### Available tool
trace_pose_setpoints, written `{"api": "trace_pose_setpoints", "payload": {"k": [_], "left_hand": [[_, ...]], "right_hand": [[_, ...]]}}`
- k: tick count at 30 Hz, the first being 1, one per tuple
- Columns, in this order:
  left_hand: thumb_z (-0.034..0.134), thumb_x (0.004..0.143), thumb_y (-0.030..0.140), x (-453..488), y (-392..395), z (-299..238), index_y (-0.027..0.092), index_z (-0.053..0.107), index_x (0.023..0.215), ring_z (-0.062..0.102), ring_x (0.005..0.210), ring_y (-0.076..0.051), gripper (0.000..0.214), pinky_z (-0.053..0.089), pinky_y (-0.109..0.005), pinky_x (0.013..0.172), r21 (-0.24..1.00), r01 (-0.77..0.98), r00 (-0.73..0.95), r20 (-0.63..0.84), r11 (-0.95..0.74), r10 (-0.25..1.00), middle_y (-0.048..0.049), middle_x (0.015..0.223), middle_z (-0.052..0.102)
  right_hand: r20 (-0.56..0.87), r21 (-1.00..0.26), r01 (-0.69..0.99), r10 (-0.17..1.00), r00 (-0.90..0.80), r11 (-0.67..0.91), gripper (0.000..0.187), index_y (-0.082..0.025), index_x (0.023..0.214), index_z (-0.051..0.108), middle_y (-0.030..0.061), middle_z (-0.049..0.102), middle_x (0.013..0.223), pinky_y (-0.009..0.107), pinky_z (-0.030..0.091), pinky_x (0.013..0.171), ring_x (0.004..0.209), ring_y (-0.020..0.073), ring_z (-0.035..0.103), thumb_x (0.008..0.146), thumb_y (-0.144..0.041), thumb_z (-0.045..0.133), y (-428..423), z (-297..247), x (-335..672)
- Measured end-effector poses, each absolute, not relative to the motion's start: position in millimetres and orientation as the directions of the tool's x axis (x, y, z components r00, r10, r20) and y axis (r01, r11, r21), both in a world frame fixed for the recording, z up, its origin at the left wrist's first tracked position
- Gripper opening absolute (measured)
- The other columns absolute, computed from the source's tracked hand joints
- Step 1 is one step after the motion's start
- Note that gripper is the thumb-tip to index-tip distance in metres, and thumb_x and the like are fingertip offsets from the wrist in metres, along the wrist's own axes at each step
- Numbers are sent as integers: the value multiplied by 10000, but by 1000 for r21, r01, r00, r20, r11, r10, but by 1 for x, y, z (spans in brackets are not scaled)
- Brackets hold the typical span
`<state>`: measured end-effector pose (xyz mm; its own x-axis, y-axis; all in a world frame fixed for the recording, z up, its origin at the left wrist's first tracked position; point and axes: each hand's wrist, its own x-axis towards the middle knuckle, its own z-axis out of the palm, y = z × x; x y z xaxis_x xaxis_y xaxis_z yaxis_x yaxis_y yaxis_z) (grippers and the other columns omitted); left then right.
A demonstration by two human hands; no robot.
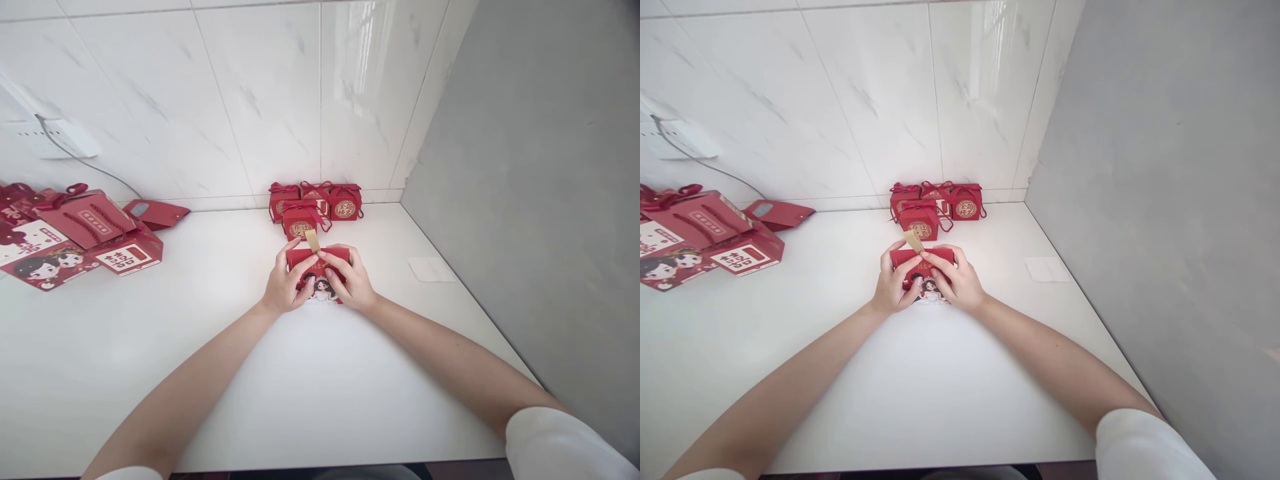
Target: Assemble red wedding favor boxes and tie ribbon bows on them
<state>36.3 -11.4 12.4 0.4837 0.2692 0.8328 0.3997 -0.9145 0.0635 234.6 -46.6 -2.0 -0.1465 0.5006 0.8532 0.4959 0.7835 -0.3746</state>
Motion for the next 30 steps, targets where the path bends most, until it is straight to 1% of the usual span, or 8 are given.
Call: {"api": "trace_pose_setpoints", "payload": {"k": [4, 7, 9, 11, 13, 15, 22, 30], "left_hand": [[622, 839, 197, 36, -12, 13, 223, 492, 1374, 398, 1398, -361, 552, 500, -492, 1015, 63, 397, 484, 833, -916, 267, -197, 1499, 333], [645, 841, 230, 42, -17, 14, 225, 441, 1349, 478, 1348, -339, 548, 505, -489, 1004, 117, 300, 418, 876, -947, 241, -203, 1428, 443], [688, 835, 286, 49, -24, 19, 231, 377, 1344, 592, 1233, -304, 599, 541, -445, 946, 291, 217, 268, 900, -932, 344, -185, 1316, 555], [734, 815, 336, 56, -30, 28, 221, 392, 1314, 684, 1067, -260, 616, 571, -379, 863, 559, 160, 137, 804, -814, 579, -141, 1172, 648], [763, 791, 366, 61, -34, 38, 194, 531, 1186, 715, 927, -225, 489, 578, -331, 801, 762, 142, 94, 625, -632, 775, -93, 1033, 703], [770, 778, 391, 61, -34, 46, 174, 649, 995, 715, 860, -215, 330, 574, -315, 771, 846, 134, 116, 503, -516, 856, -68, 937, 729], [744, 797, 367, 54, -30, 56, 160, 743, 902, 710, 853, -227, 232, 554, -330, 782, 823, 199, 226, 489, -531, 843, -82, 924, 756], [701, 828, 283, 53, -32, 62, 172, 729, 857, 701, 863, -215, 118, 537, -321, 782, 661, 267, 280, 643, -701, 713, -85, 929, 747]], "right_hand": [[794, -539, 441, 607, -16, 717, 502, -313, 1468, 376, 106, 593, 1217, 460, 545, 969, 1141, 258, 616, 980, -309, 495, -51, 2, 232], [690, -709, 300, 716, 108, 638, 635, -274, 1469, 328, 78, 668, 1024, 428, 579, 863, 946, 244, 676, 918, -387, 623, -56, 13, 227], [651, -755, 221, 745, 146, 617, 612, -268, 1386, 414, 47, 680, 936, 400, 581, 822, 860, 223, 680, 862, -394, 704, -59, 22, 224], [640, -768, 174, 752, 159, 617, 490, -264, 1268, 507, 38, 687, 944, 382, 574, 833, 865, 208, 683, 846, -387, 723, -61, 31, 222], [627, -779, 132, 764, 151, 613, 373, -255, 1183, 553, 41, 695, 976, 370, 570, 848, 894, 199, 689, 864, -382, 700, -63, 38, 221], [609, -793, 91, 780, 141, 603, 307, -247, 1131, 572, 43, 704, 983, 362, 570, 850, 918, 197, 693, 878, -382, 682, -64, 44, 221], [500, -866, 12, 862, 85, 501, 228, -233, 979, 642, 35, 713, 1000, 347, 577, 830, 919, 195, 692, 855, -416, 701, -61, 49, 224], [451, -889, -64, 891, 47, 453, 356, -268, 1157, 678, 27, 735, 994, 326, 597, 801, 907, 189, 710, 847, -441, 709, -60, 47, 224]]}}
